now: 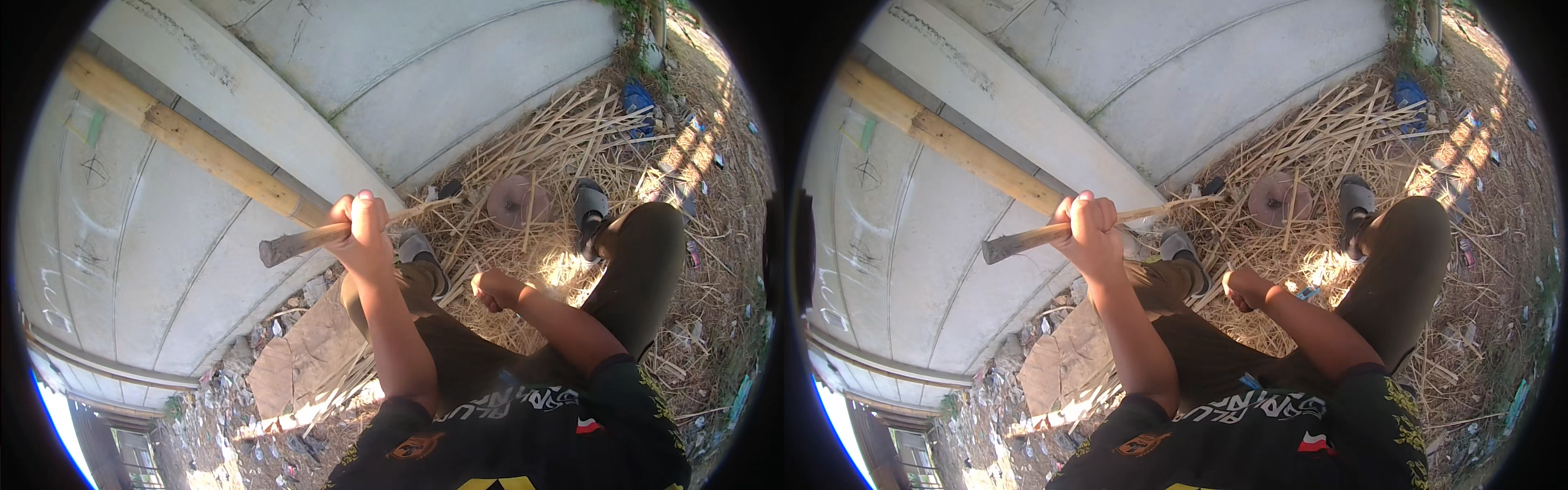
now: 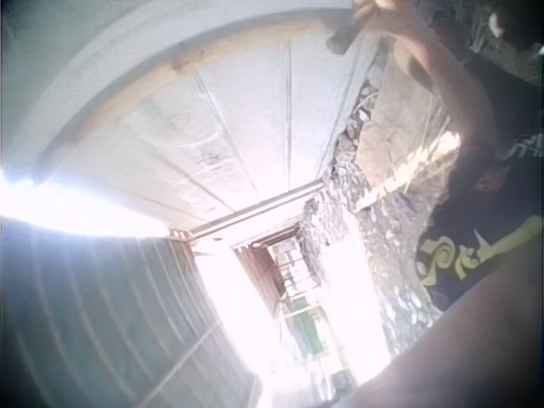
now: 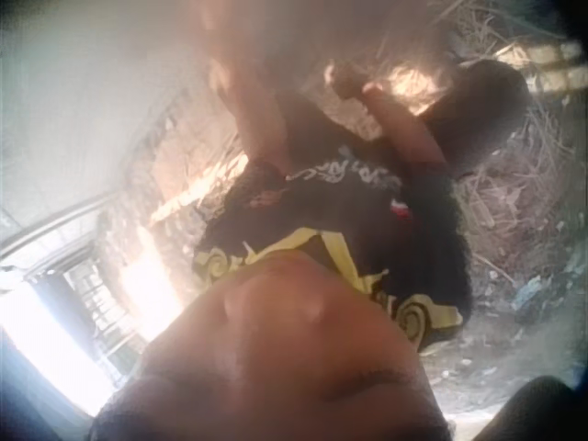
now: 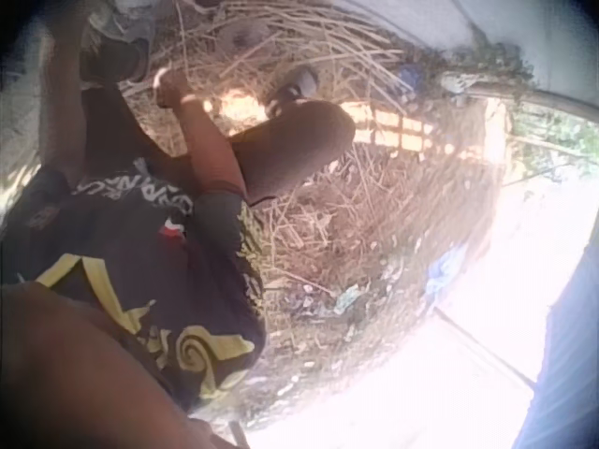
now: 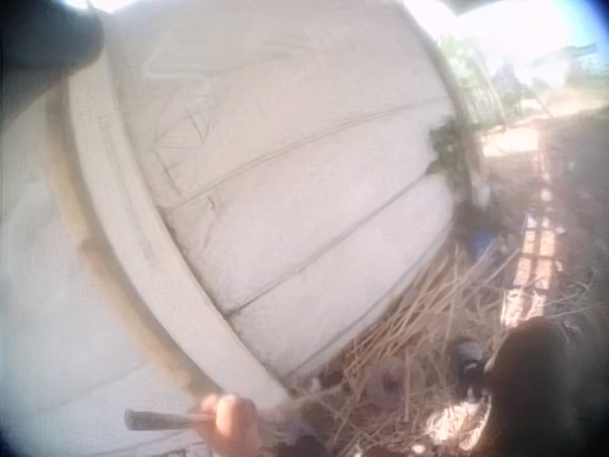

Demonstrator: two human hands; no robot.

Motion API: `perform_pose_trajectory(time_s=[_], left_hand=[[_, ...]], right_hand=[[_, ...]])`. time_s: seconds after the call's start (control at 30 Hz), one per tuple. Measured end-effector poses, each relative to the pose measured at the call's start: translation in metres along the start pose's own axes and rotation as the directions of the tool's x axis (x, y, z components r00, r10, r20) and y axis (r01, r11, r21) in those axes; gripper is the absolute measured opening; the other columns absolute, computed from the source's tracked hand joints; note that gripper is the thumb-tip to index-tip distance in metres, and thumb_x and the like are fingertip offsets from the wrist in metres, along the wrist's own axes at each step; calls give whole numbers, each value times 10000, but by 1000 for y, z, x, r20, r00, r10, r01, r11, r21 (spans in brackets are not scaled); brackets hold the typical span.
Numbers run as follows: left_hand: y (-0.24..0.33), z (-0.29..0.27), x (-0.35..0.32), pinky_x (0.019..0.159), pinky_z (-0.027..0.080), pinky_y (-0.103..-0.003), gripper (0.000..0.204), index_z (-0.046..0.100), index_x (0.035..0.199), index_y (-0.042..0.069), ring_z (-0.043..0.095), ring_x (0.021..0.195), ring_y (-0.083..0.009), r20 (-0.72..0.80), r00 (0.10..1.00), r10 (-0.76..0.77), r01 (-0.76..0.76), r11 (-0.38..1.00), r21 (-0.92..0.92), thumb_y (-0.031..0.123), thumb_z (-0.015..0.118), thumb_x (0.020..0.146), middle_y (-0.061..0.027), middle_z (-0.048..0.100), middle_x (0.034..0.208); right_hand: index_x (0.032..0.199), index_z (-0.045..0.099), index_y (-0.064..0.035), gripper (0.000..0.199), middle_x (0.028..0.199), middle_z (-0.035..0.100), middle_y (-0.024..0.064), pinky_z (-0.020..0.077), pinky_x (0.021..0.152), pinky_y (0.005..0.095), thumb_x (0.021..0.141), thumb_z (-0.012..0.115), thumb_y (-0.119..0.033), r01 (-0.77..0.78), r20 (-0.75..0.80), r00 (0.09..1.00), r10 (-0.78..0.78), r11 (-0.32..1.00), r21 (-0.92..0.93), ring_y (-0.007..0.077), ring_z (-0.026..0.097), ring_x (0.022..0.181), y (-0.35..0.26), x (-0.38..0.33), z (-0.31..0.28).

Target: The person sits on the ground and uses a knife to split a long bamboo pole into thin strips. They hold the bamboo with one hand and use the knife to shave and separate the material, creating a pile of bamboo strips.

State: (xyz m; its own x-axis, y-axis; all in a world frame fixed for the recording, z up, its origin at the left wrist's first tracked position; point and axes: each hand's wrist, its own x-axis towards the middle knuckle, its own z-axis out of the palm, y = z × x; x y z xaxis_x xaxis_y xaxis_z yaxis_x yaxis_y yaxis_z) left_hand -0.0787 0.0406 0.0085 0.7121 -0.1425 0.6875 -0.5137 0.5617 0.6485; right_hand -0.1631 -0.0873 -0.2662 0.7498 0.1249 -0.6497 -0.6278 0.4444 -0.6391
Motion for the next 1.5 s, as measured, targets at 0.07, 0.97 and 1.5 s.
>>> perform_pose_trajectory(time_s=[0.07,0.97,1.5], left_hand=[[0,-21,6,420,121,-271,397,246,572,111,160,431,-51,-23,999,23,-22,999,30,-78,410,881,44,211,514],[4,-18,-1,410,143,-263,335,335,563,54,170,446,-42,-208,976,55,-27,990,135,-54,459,855,55,238,518],[5,-32,3,437,128,-270,411,233,575,110,175,461,-47,-205,978,25,-24,1000,7,-56,505,835,52,209,537]], right_hand=[[693,567,37,179,537,522,119,422,406,419,760,588,-127,169,-256,887,-385,785,-596,257,538,445,11,23,-15],[612,356,-132,316,512,355,-41,272,396,238,860,546,-82,972,-366,206,-908,146,186,70,335,410,-164,-198,69],[827,559,-4,286,601,533,45,443,575,349,858,638,-277,589,-376,481,-792,610,-530,156,552,580,-139,-109,47]])
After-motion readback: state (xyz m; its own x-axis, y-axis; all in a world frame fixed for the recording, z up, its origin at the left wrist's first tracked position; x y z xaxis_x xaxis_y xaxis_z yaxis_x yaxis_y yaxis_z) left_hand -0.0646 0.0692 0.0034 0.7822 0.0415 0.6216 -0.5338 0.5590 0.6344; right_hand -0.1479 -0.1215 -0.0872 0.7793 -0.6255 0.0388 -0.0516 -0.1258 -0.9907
